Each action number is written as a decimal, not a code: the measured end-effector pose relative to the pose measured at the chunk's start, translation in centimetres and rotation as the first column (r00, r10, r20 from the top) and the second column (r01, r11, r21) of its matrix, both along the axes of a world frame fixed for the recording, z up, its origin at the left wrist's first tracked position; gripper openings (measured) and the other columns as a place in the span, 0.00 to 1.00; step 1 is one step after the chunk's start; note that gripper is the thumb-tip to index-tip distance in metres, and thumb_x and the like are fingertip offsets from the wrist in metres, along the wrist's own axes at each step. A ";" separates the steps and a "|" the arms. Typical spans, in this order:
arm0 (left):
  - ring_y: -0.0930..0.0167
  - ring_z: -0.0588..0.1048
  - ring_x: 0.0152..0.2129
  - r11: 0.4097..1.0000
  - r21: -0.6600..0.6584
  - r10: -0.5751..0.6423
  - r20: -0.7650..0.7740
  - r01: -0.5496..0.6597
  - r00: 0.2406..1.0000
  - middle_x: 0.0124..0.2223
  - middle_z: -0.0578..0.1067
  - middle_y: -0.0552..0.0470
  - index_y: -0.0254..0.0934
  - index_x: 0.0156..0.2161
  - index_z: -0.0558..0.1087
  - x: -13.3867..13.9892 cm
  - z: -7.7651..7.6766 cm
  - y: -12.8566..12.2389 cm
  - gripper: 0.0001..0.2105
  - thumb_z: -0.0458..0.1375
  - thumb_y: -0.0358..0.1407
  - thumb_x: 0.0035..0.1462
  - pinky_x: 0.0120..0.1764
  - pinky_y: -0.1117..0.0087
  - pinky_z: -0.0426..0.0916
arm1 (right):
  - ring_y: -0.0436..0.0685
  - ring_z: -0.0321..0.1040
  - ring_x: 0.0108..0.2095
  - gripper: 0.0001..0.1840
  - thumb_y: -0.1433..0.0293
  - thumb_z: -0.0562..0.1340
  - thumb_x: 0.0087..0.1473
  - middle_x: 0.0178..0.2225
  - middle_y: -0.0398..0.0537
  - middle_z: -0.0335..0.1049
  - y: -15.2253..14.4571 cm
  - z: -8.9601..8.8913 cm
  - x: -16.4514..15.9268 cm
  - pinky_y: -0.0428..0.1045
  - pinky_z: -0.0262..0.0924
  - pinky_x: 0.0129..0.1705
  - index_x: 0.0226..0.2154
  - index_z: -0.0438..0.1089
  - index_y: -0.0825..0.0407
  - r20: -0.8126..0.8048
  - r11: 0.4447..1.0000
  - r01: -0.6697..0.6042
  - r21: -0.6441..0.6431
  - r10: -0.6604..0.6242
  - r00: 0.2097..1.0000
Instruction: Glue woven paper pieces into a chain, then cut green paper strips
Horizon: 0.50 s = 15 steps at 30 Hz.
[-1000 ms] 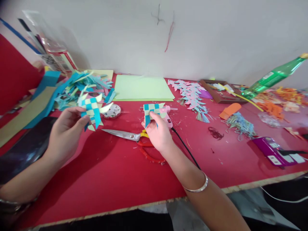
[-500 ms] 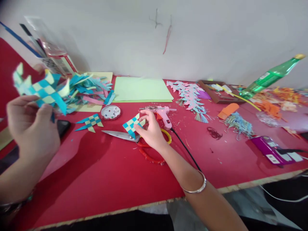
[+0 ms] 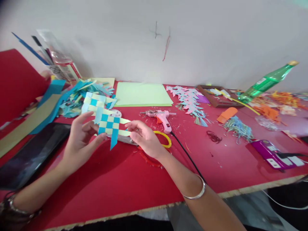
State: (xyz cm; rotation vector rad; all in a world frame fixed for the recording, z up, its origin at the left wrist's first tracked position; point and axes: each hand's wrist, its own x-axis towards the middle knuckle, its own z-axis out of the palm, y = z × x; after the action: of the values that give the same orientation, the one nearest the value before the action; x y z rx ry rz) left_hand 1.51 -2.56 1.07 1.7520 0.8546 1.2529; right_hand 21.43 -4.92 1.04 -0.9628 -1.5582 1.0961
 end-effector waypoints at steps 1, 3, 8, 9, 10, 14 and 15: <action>0.73 0.69 0.26 1.000 -0.004 0.003 -0.025 -0.003 1.000 0.27 0.64 0.59 0.45 0.52 0.52 0.0 0.1 -0.1 0.26 0.56 0.29 0.51 0.34 0.69 0.67 | 0.52 0.63 0.38 0.12 0.61 0.56 0.51 0.36 0.46 0.65 0.0 -0.1 0.0 0.48 0.60 0.38 0.37 0.65 0.49 0.000 1.000 -0.013 -0.019 0.013 1.000; 0.74 0.68 0.25 1.000 0.016 0.015 -0.073 -0.014 0.997 0.26 0.63 0.59 0.44 0.52 0.52 0.1 0.2 -0.2 0.25 0.56 0.30 0.50 0.32 0.69 0.67 | 0.50 0.64 0.31 0.08 0.63 0.58 0.50 0.31 0.44 0.66 0.1 -0.4 0.0 0.47 0.60 0.34 0.32 0.66 0.50 0.021 0.998 -0.008 -0.070 0.009 1.000; 0.74 0.68 0.25 0.995 0.099 0.034 -0.186 -0.016 0.982 0.27 0.64 0.58 0.41 0.53 0.53 0.1 -0.2 -0.3 0.24 0.54 0.32 0.52 0.32 0.70 0.66 | 0.47 0.62 0.25 0.05 0.67 0.58 0.49 0.25 0.41 0.64 0.6 -0.9 0.1 0.45 0.59 0.29 0.30 0.65 0.51 0.050 0.992 0.005 -0.128 0.002 0.999; 0.74 0.68 0.26 0.992 0.125 0.050 -0.225 -0.022 0.973 0.29 0.65 0.56 0.41 0.53 0.53 0.0 -0.1 -0.1 0.23 0.54 0.32 0.52 0.32 0.70 0.66 | 0.47 0.62 0.25 0.05 0.67 0.58 0.49 0.25 0.41 0.64 0.6 -0.9 0.1 0.45 0.59 0.29 0.31 0.65 0.51 0.045 0.992 0.009 -0.129 -0.004 0.999; 0.73 0.69 0.27 0.987 0.159 0.080 -0.285 -0.036 0.955 0.32 0.66 0.54 0.41 0.53 0.53 -0.2 0.1 0.3 0.23 0.53 0.34 0.52 0.33 0.69 0.66 | 0.47 0.62 0.25 0.05 0.67 0.57 0.50 0.25 0.41 0.64 0.7 -0.9 0.2 0.45 0.59 0.29 0.31 0.65 0.51 0.041 0.992 0.018 -0.126 -0.013 0.999; 0.62 0.69 0.38 0.937 0.327 0.319 -0.648 -0.125 0.692 0.45 0.67 0.46 0.42 0.48 0.64 -3.1 1.7 2.6 0.17 0.54 0.40 0.51 0.38 0.62 0.64 | 0.48 0.63 0.26 0.04 0.68 0.56 0.51 0.28 0.43 0.65 1.0 -1.0 0.4 0.45 0.58 0.28 0.31 0.64 0.50 0.055 0.993 0.083 -0.078 -0.079 0.995; 0.60 0.70 0.38 0.933 0.331 0.343 -0.703 -0.139 0.623 0.43 0.69 0.46 0.43 0.45 0.67 -4.4 2.0 3.3 0.16 0.55 0.43 0.50 0.37 0.62 0.63 | 0.48 0.62 0.27 0.04 0.68 0.56 0.51 0.30 0.43 0.65 1.0 -1.0 0.5 0.45 0.58 0.27 0.31 0.64 0.50 0.072 0.992 0.108 -0.060 -0.103 0.992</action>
State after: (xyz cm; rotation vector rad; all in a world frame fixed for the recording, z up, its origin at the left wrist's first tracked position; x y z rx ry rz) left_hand -2.85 0.72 3.05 2.4926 1.5055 0.7606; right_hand 21.89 -3.88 0.05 -1.1244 -1.5170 1.0535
